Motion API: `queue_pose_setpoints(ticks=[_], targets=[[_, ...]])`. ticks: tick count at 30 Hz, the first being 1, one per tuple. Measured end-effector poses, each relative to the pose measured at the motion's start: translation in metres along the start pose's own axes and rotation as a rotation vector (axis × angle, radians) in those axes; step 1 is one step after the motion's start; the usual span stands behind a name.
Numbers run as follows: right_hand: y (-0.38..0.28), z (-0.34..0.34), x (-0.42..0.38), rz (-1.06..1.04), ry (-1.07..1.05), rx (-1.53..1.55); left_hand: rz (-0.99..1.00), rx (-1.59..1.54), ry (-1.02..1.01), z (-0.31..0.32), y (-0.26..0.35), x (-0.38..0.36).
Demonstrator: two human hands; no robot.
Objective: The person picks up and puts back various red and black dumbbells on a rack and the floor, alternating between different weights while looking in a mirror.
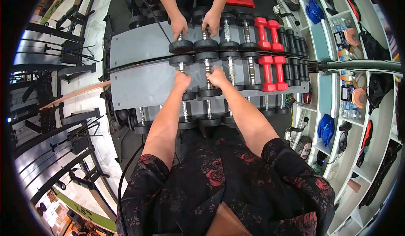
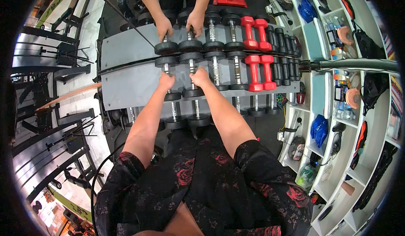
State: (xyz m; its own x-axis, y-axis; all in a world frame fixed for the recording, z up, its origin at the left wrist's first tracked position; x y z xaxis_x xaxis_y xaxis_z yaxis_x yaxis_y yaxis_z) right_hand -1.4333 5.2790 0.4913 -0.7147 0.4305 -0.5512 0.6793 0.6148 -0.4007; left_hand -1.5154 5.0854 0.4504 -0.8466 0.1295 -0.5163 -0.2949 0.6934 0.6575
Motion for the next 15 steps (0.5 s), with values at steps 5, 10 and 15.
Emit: queue_pose_setpoints(ticks=[5, 10, 15], targets=[[-0.006, -0.02, -0.016, -0.134, 0.106, 0.016, 0.083, -0.002, 0.051, -0.017, 0.016, -0.018], [-0.031, -0.043, -0.04, -0.248, 0.153, -0.034, 0.09, -0.072, 0.162, -0.039, 0.028, -0.055], [-0.062, -0.03, -0.057, -0.485, 0.159, -0.091, 0.191, -0.207, 0.395, -0.07, 0.015, -0.097]])
Point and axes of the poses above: each hand's wrist, its own x-axis towards the middle knuckle, its own z-axis out of the palm, y = z × x, the point moved 5 cm from there along x, towards the middle knuckle, and after that the axes turned 11 degrees about -x, right-handed, at the moved point
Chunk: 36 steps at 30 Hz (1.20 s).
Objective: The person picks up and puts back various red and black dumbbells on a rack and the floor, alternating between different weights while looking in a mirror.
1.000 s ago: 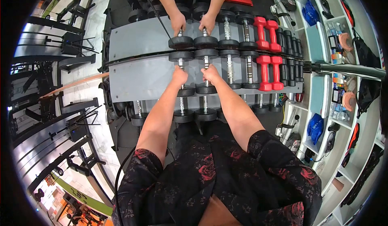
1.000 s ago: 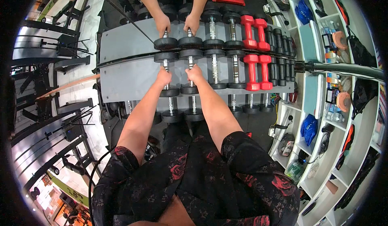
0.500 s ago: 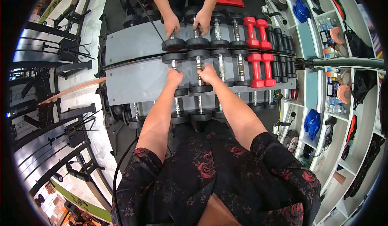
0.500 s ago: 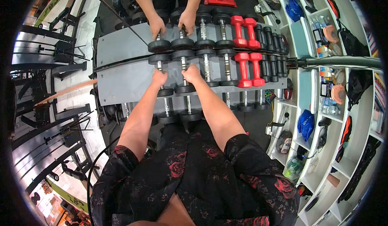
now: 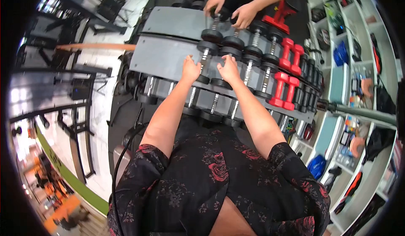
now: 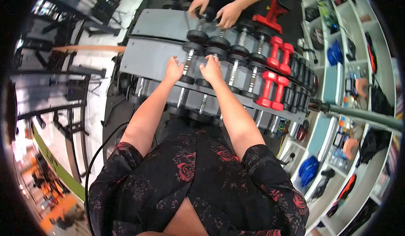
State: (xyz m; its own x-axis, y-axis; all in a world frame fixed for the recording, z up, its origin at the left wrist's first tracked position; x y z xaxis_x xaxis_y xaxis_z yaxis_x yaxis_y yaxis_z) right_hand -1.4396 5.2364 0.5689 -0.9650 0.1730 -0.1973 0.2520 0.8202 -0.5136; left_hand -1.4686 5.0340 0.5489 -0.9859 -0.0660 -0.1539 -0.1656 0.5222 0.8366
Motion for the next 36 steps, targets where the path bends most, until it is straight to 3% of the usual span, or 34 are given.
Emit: queue_pose_setpoints(ticks=[8, 14, 17, 22, 27, 32, 36], targets=[[-0.091, 0.019, -0.024, -0.254, -0.13, 0.063, -0.045, -0.079, 0.283, -0.113, -0.046, -0.048], [-0.169, 0.068, -0.058, -0.409, -0.233, 0.027, -0.147, -0.069, 0.472, -0.197, -0.105, -0.114], [-0.22, 0.102, -0.095, -0.486, -0.318, 0.014, -0.263, -0.198, 0.527, -0.245, -0.142, -0.167], [-0.307, 0.173, -0.175, -0.6, -0.479, -0.025, -0.311, -0.067, 0.709, -0.342, -0.213, -0.279], [-0.381, 0.252, -0.269, -0.701, -0.604, -0.098, -0.482, -0.075, 0.857, -0.429, -0.299, -0.403], [-0.437, 0.331, -0.368, -0.846, -0.719, -0.175, -0.625, -0.099, 0.996, -0.464, -0.36, -0.518], [-0.457, 0.373, -0.438, -0.943, -0.805, -0.273, -0.799, -0.249, 1.081, -0.45, -0.403, -0.589]])
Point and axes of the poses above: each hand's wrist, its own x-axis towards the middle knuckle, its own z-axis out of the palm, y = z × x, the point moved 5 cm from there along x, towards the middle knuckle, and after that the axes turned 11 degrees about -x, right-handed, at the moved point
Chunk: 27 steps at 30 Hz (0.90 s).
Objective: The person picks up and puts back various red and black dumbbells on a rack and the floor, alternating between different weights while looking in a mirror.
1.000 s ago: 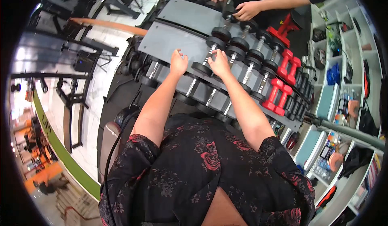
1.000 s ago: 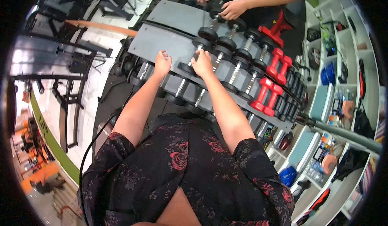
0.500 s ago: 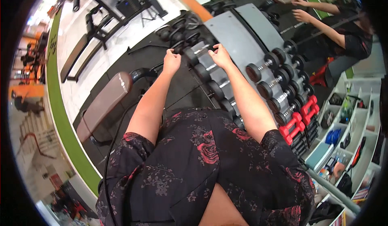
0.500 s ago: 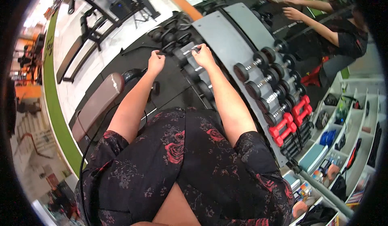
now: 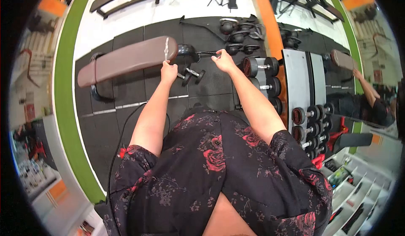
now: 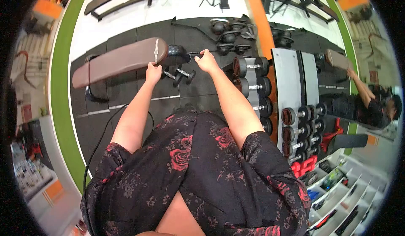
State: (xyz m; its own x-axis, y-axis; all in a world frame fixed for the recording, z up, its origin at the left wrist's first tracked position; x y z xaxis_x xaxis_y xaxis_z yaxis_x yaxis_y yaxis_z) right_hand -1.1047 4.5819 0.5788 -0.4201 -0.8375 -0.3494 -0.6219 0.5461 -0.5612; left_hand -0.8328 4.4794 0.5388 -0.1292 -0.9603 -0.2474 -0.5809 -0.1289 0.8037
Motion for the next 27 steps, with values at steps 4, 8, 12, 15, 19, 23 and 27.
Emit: queue_pose_setpoints(ticks=[4, 8, 12, 15, 19, 23, 27], targets=[[-0.013, 0.045, 0.012, -0.026, -0.153, -0.078, -0.194, -0.037, 0.032, -0.013, -0.061, -0.013], [-0.004, 0.069, 0.022, -0.021, -0.267, -0.156, -0.336, -0.05, 0.066, -0.006, -0.098, -0.029], [0.017, 0.092, 0.049, -0.019, -0.326, -0.199, -0.397, -0.09, 0.118, 0.007, -0.122, -0.035], [0.026, 0.105, 0.072, -0.005, -0.414, -0.172, -0.439, -0.086, 0.164, 0.021, -0.133, -0.026], [0.036, 0.127, 0.109, -0.047, -0.426, -0.198, -0.505, -0.107, 0.164, 0.047, -0.146, -0.011], [0.061, 0.173, 0.137, -0.047, -0.454, -0.179, -0.504, -0.116, 0.173, 0.079, -0.188, 0.01], [0.091, 0.243, 0.179, -0.064, -0.458, -0.185, -0.527, -0.148, 0.181, 0.114, -0.263, 0.046]])
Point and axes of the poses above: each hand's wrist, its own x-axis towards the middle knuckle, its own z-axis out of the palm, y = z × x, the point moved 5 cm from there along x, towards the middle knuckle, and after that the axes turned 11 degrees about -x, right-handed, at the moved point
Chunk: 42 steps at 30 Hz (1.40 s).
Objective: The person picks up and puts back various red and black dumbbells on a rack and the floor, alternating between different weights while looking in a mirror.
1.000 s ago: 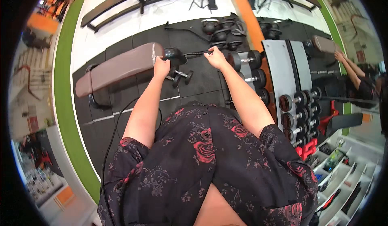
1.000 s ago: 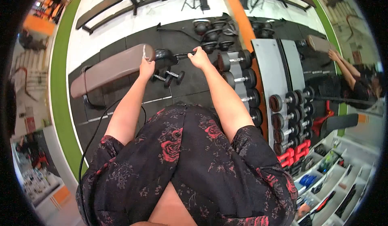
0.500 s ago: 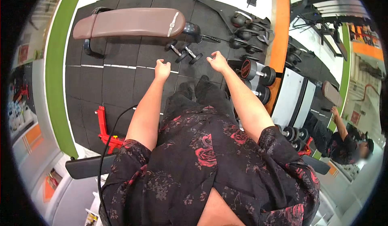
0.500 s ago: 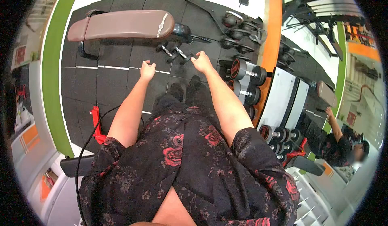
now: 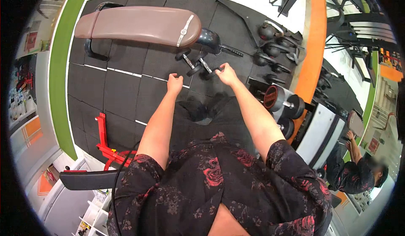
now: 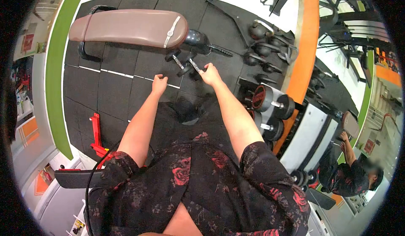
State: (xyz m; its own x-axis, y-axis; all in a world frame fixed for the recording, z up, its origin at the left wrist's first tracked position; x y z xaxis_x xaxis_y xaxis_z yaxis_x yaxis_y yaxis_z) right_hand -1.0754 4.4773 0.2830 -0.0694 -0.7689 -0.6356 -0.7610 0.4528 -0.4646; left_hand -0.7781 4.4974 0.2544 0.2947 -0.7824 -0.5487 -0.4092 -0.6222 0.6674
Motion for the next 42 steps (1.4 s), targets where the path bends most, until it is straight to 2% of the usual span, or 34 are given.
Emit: queue_pose_setpoints(ticks=[6, 9, 12, 18, 20, 21, 22, 23, 24, 25, 26, 28, 29, 30, 31, 33, 36, 37, 38, 40, 42], targets=[[0.045, 0.098, 0.126, -0.036, 0.018, 0.023, -0.012, -0.072, 0.021, 0.073, -0.088, 0.115], [0.061, 0.147, 0.189, -0.008, 0.034, 0.031, -0.012, -0.15, 0.04, 0.128, -0.153, 0.193], [0.084, 0.195, 0.246, -0.019, 0.118, -0.007, 0.006, -0.11, 0.075, 0.161, -0.17, 0.223], [0.113, 0.252, 0.307, 0.014, 0.071, -0.013, -0.09, -0.032, 0.138, 0.209, -0.232, 0.284], [0.126, 0.27, 0.322, 0.047, 0.05, -0.056, -0.059, -0.199, 0.194, 0.226, -0.251, 0.307], [0.133, 0.277, 0.329, 0.077, 0.029, -0.099, -0.06, -0.204, 0.192, 0.229, -0.249, 0.312], [0.141, 0.284, 0.34, 0.077, 0.032, -0.102, -0.066, -0.27, 0.096, 0.233, -0.245, 0.315], [0.146, 0.296, 0.35, 0.021, -0.07, -0.13, -0.072, -0.333, -0.002, 0.237, -0.239, 0.317], [0.147, 0.305, 0.355, -0.031, -0.174, -0.155, -0.073, -0.33, -0.007, 0.242, -0.243, 0.324], [0.145, 0.31, 0.361, -0.104, -0.214, -0.157, -0.146, -0.454, -0.001, 0.249, -0.251, 0.332], [0.149, 0.315, 0.365, -0.094, -0.217, -0.154, -0.221, -0.578, 0.004, 0.257, -0.259, 0.337], [0.148, 0.322, 0.368, -0.022, -0.403, 0.013, -0.198, -0.534, 0.004, 0.27, -0.286, 0.357], [0.149, 0.327, 0.367, -0.035, -0.392, 0.178, -0.14, -0.551, -0.003, 0.276, -0.296, 0.366], [0.151, 0.329, 0.368, -0.031, -0.399, 0.174, -0.084, -0.569, -0.006, 0.28, -0.302, 0.369], [0.154, 0.33, 0.369, -0.035, -0.383, 0.192, -0.148, -0.643, 0.022, 0.277, -0.294, 0.357], [0.154, 0.331, 0.367, -0.077, -0.361, 0.22, -0.157, -0.684, 0.012, 0.272, -0.283, 0.341], [0.151, 0.321, 0.358, -0.009, -0.326, 0.06, -0.124, -0.751, 0.001, 0.264, -0.269, 0.337], [0.153, 0.329, 0.367, -0.075, -0.199, -0.077, -0.195, -0.798, 0.003, 0.261, -0.27, 0.333], [0.164, 0.34, 0.373, -0.079, -0.199, -0.077, -0.268, -0.841, 0.003, 0.259, -0.272, 0.329], [0.155, 0.328, 0.362, -0.099, -0.004, -0.161, -0.315, -0.891, 0.002, 0.254, -0.277, 0.325], [0.153, 0.325, 0.359, -0.028, -0.016, -0.103, -0.387, -0.838, 0.023, 0.25, -0.29, 0.314]])
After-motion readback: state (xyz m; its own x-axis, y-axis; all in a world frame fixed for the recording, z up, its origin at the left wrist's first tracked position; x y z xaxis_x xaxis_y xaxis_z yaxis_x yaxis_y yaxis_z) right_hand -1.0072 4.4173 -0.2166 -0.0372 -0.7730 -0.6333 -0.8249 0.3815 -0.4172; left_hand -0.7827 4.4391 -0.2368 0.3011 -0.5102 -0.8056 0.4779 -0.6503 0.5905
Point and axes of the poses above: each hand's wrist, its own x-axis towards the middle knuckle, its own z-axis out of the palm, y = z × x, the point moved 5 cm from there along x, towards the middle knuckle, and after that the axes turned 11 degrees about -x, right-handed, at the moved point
